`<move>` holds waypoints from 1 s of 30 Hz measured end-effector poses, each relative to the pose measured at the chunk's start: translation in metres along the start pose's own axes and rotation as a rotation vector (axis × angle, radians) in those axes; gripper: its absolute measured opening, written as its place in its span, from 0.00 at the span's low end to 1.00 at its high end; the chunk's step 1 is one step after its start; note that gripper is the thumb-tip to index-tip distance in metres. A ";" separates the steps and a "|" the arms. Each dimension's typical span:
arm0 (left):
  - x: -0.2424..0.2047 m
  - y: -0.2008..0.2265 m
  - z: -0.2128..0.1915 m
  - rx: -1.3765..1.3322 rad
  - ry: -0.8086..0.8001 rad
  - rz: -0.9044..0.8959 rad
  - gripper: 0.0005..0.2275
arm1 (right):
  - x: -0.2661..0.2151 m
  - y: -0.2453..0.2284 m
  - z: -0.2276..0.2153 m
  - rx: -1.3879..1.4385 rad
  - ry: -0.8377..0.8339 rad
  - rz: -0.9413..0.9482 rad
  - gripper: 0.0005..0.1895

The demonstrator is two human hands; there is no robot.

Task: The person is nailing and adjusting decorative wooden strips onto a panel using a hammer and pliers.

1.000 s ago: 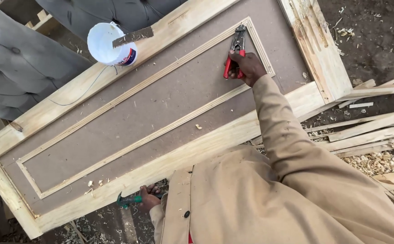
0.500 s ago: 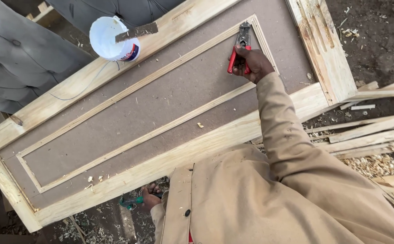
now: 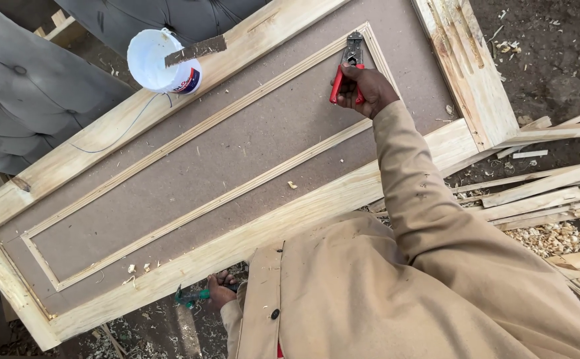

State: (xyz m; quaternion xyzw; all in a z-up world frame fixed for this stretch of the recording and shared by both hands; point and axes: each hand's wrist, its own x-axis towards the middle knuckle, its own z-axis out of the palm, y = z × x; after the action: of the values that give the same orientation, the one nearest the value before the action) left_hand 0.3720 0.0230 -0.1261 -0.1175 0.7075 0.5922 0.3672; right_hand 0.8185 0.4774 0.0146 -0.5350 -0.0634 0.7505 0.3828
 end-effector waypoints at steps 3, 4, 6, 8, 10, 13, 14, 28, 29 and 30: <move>0.008 -0.006 -0.004 -0.039 -0.032 0.008 0.07 | -0.011 -0.007 0.010 0.036 -0.037 0.043 0.16; 0.005 -0.007 -0.007 -0.036 -0.032 0.005 0.07 | -0.017 -0.006 0.013 0.037 -0.033 0.044 0.16; 0.005 -0.006 -0.005 -0.035 -0.001 -0.015 0.06 | -0.025 -0.012 0.026 0.163 0.005 0.158 0.21; -0.005 -0.002 0.004 -0.034 0.039 0.020 0.06 | -0.018 -0.009 0.024 0.249 -0.032 0.125 0.19; -0.004 -0.002 0.005 -0.036 0.082 0.059 0.07 | -0.016 -0.009 0.028 0.336 -0.074 0.094 0.18; 0.005 -0.008 -0.004 0.009 0.018 0.047 0.09 | -0.022 -0.013 0.032 0.490 -0.086 0.135 0.20; 0.005 -0.008 -0.005 -0.014 0.006 0.044 0.09 | -0.023 -0.013 0.033 0.519 -0.113 0.121 0.20; 0.016 -0.006 -0.010 -0.054 -0.015 -0.005 0.06 | -0.006 0.017 0.036 0.302 -0.030 0.062 0.25; 0.021 -0.008 -0.017 -0.057 -0.045 -0.012 0.07 | 0.000 0.021 0.036 0.301 -0.012 0.057 0.24; 0.027 -0.009 -0.023 -0.060 -0.075 -0.019 0.08 | 0.005 0.025 0.035 0.300 0.005 0.052 0.24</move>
State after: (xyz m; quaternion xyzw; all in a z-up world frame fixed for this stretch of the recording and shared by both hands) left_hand 0.3500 0.0063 -0.1503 -0.1130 0.6740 0.6138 0.3953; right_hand 0.7756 0.4746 0.0129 -0.4753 0.0644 0.7597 0.4391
